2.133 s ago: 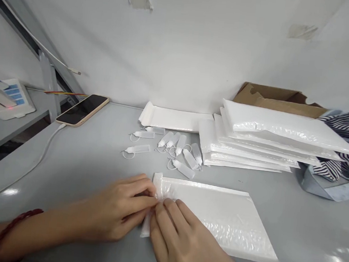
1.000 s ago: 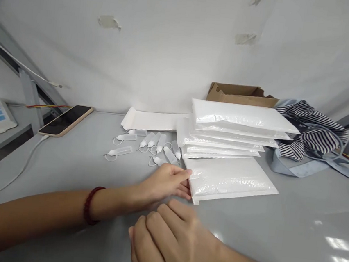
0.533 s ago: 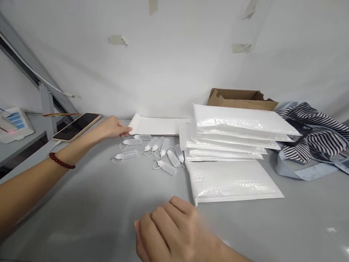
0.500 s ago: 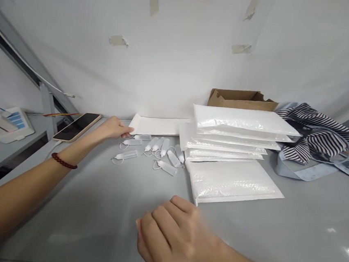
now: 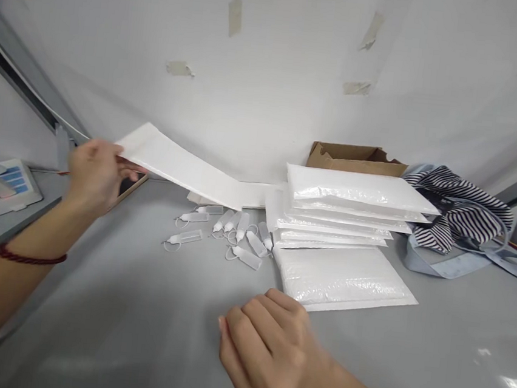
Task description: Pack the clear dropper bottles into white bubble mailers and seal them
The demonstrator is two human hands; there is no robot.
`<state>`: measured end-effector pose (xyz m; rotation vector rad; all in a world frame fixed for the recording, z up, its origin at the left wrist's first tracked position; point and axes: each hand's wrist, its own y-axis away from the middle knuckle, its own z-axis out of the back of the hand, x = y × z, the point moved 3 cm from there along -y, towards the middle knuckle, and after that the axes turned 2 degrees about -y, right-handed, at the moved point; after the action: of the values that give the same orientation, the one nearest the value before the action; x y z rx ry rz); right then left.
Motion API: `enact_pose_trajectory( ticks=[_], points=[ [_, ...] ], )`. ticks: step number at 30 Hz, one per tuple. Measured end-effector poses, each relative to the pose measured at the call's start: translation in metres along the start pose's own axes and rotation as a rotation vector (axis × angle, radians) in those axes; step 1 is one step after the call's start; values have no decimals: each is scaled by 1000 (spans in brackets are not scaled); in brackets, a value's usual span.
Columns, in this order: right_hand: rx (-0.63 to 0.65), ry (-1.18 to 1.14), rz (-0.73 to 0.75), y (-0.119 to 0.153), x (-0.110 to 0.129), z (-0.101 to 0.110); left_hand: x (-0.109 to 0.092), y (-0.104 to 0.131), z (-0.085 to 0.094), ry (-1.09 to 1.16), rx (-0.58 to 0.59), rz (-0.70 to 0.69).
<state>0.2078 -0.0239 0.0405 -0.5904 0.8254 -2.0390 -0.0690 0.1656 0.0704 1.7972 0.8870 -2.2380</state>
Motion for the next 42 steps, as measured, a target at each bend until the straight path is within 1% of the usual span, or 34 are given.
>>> enact_pose_trajectory(
  ticks=[2,4,6,7,9,11,14,16,19,23,26,28,31,33,35,37,38,39,42],
  points=[
    [-17,5,-31,-1,-2,1,-3,-4,24,86,-63,22],
    [-38,24,-58,-2,-5,2,-2,-4,43,164,-87,61],
    [-62,53,-88,-3,-10,5,4,1,54,221,-63,129],
    [-75,74,-107,-3,-13,7,8,6,56,238,-33,173],
    [-101,124,-156,-2,-19,12,15,18,53,248,56,270],
    [-123,171,-251,-2,-27,18,20,33,45,243,160,353],
    [-135,183,-440,-2,-39,25,20,54,32,251,297,433],
    [-120,169,-516,-3,-46,27,20,67,25,270,364,472],
    [-59,145,-540,-4,-50,24,22,83,16,307,451,531],
    [145,130,-554,-2,-48,13,31,102,4,360,556,602],
    [275,157,-541,0,-47,11,36,114,-3,369,589,634],
    [338,195,-506,0,-48,12,34,122,-6,377,604,648],
    [450,230,-412,1,-47,10,25,135,-7,387,630,685],
    [521,234,-318,4,-43,4,17,144,-6,414,648,718],
    [561,253,-243,9,-39,-3,11,153,-4,457,666,745],
    [559,285,-212,13,-35,-9,9,163,-3,492,703,782],
    [550,297,-208,14,-34,-11,9,168,-4,493,738,803],
    [541,304,-205,14,-33,-13,10,173,-4,482,796,822],
    [537,289,-188,14,-30,-16,12,188,-8,409,1044,829]
  ],
)
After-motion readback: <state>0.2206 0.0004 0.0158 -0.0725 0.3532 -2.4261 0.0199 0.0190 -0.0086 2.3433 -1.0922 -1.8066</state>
